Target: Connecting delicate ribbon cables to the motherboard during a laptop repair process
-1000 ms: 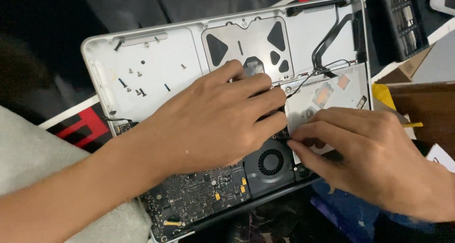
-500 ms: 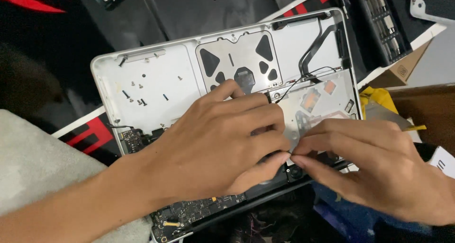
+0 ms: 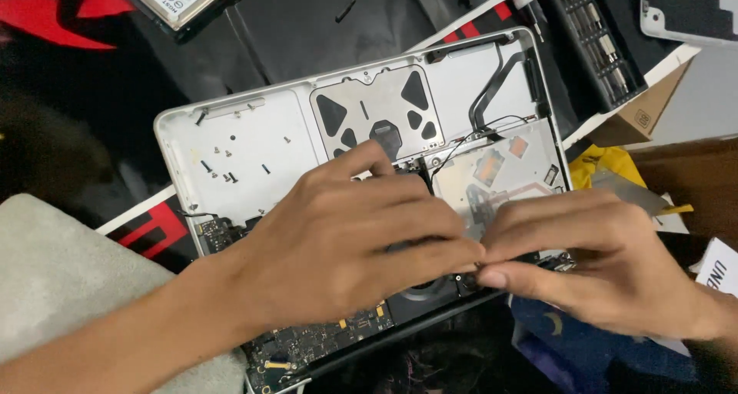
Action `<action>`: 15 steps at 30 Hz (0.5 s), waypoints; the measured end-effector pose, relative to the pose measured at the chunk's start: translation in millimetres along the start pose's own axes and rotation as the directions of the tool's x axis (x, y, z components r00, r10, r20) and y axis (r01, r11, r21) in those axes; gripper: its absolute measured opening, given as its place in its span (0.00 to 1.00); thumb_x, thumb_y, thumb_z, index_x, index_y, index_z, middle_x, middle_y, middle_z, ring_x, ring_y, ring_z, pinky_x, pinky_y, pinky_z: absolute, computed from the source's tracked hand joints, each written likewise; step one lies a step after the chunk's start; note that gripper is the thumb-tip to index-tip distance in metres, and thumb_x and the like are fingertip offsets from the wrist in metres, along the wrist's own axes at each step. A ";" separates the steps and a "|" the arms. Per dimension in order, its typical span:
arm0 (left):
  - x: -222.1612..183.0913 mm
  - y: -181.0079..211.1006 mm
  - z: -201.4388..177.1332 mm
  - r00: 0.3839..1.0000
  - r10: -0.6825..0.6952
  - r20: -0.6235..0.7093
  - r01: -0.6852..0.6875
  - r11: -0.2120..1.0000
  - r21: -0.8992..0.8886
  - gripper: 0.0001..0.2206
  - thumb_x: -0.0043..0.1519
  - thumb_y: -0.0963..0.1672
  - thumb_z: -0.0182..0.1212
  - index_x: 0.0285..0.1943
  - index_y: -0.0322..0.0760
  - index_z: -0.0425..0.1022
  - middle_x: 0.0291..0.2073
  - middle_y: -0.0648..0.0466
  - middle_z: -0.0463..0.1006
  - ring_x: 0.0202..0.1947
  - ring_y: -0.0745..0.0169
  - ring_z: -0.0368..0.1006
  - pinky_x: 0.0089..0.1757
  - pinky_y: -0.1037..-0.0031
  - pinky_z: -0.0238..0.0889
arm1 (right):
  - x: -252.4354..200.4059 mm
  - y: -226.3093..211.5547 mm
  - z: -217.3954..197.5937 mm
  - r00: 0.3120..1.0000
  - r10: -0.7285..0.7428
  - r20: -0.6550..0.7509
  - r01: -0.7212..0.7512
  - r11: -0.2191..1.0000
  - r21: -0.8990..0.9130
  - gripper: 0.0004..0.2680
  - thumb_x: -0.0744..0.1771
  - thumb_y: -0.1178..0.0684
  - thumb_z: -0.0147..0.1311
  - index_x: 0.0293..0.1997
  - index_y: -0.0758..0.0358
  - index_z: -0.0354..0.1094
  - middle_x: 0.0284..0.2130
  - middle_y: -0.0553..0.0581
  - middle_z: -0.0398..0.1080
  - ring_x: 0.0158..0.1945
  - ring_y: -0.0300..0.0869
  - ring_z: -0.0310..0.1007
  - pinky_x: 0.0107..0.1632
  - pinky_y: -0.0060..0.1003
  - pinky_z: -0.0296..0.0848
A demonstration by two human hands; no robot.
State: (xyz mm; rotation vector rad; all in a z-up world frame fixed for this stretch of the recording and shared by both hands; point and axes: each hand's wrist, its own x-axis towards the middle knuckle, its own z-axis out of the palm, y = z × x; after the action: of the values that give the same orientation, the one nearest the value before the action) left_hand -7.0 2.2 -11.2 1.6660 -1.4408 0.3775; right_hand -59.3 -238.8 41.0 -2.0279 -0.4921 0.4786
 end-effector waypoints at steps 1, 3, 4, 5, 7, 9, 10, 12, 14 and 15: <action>1.4 0.0 -0.6 0.998 -0.060 0.000 0.060 0.997 -0.045 0.03 0.70 0.39 0.66 0.50 0.35 0.78 0.40 0.49 0.81 0.36 0.55 0.75 0.39 0.65 0.57 | 0.9 -3.5 2.4 0.985 -0.152 -0.088 0.128 0.965 -0.228 0.05 0.62 0.54 0.61 0.32 0.63 0.79 0.26 0.55 0.81 0.27 0.42 0.83 0.33 0.33 0.84; 2.2 -0.6 -2.0 0.994 -0.100 0.044 0.101 0.994 -0.041 0.05 0.68 0.41 0.68 0.50 0.35 0.80 0.40 0.50 0.80 0.37 0.57 0.75 0.39 0.66 0.57 | 0.5 -2.1 2.4 0.969 -0.233 -0.076 0.198 0.928 -0.316 0.04 0.62 0.56 0.62 0.34 0.66 0.77 0.27 0.56 0.80 0.28 0.43 0.82 0.34 0.34 0.83; 2.4 -1.2 -2.3 0.986 -0.141 0.087 0.144 0.989 -0.036 0.07 0.66 0.43 0.71 0.50 0.36 0.82 0.39 0.51 0.80 0.38 0.59 0.76 0.40 0.67 0.57 | 0.5 -0.9 2.5 0.949 -0.310 -0.055 0.263 0.878 -0.400 0.05 0.62 0.58 0.63 0.35 0.68 0.76 0.28 0.57 0.79 0.30 0.44 0.81 0.35 0.34 0.82; 3.3 0.9 -2.3 0.986 -0.141 0.089 0.145 0.989 -0.039 0.07 0.66 0.43 0.71 0.50 0.36 0.82 0.39 0.51 0.80 0.38 0.59 0.76 0.40 0.67 0.57 | -1.3 1.0 2.3 0.950 -0.308 -0.057 0.261 0.879 -0.399 0.05 0.62 0.58 0.63 0.35 0.68 0.76 0.28 0.57 0.79 0.30 0.44 0.81 0.35 0.34 0.82; 4.9 4.9 -2.0 0.973 -0.208 0.100 0.217 0.973 -0.084 0.07 0.68 0.44 0.61 0.47 0.38 0.82 0.36 0.53 0.78 0.33 0.61 0.72 0.37 0.67 0.56 | -4.6 5.0 2.2 0.956 -0.292 -0.034 0.253 0.877 -0.409 0.06 0.63 0.57 0.62 0.40 0.65 0.76 0.32 0.57 0.80 0.34 0.46 0.82 0.39 0.39 0.84; 4.2 6.2 -0.3 0.973 -0.217 0.084 0.224 0.971 -0.083 0.06 0.68 0.43 0.61 0.45 0.38 0.82 0.36 0.53 0.78 0.33 0.61 0.72 0.37 0.67 0.56 | -2.0 2.5 1.5 0.949 -0.314 -0.012 0.276 0.852 -0.445 0.06 0.63 0.57 0.64 0.39 0.66 0.76 0.32 0.57 0.80 0.34 0.46 0.81 0.38 0.40 0.81; 4.5 6.4 1.8 0.972 -0.225 0.067 0.230 0.970 -0.079 0.05 0.68 0.43 0.61 0.44 0.38 0.81 0.36 0.53 0.78 0.32 0.61 0.72 0.37 0.67 0.55 | -1.6 2.1 0.3 0.942 -0.337 0.013 0.301 0.824 -0.480 0.06 0.62 0.57 0.65 0.38 0.67 0.76 0.32 0.58 0.79 0.35 0.47 0.81 0.37 0.40 0.79; 9.5 8.9 0.7 0.953 -0.292 0.077 0.299 0.949 -0.101 0.04 0.67 0.43 0.62 0.43 0.40 0.82 0.35 0.54 0.79 0.31 0.60 0.72 0.36 0.66 0.56 | 7.1 -1.1 -4.4 0.937 -0.348 0.019 0.317 0.825 -0.467 0.05 0.64 0.58 0.64 0.39 0.68 0.76 0.32 0.59 0.79 0.34 0.46 0.80 0.37 0.38 0.79; 17.9 9.3 4.0 0.936 -0.337 0.101 0.348 0.928 -0.132 0.03 0.65 0.43 0.63 0.41 0.42 0.82 0.35 0.55 0.80 0.29 0.60 0.72 0.35 0.66 0.57 | 7.9 -5.3 -13.3 0.936 -0.353 0.008 0.316 0.827 -0.466 0.04 0.65 0.59 0.63 0.39 0.69 0.76 0.32 0.60 0.79 0.34 0.46 0.80 0.37 0.37 0.78; 20.7 11.0 3.4 0.932 -0.359 0.044 0.361 0.928 -0.093 0.01 0.62 0.41 0.68 0.39 0.39 0.81 0.32 0.55 0.79 0.29 0.63 0.73 0.34 0.69 0.55 | 10.0 -8.0 -17.8 0.928 -0.372 0.016 0.341 0.831 -0.438 0.05 0.65 0.60 0.63 0.40 0.70 0.76 0.33 0.60 0.79 0.33 0.46 0.79 0.37 0.37 0.76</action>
State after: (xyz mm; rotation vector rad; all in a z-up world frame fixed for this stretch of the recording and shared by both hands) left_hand -12.1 -13.1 6.2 1.8129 -1.1189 0.0763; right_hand -42.8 -242.7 54.9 -2.2912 -0.9861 0.0633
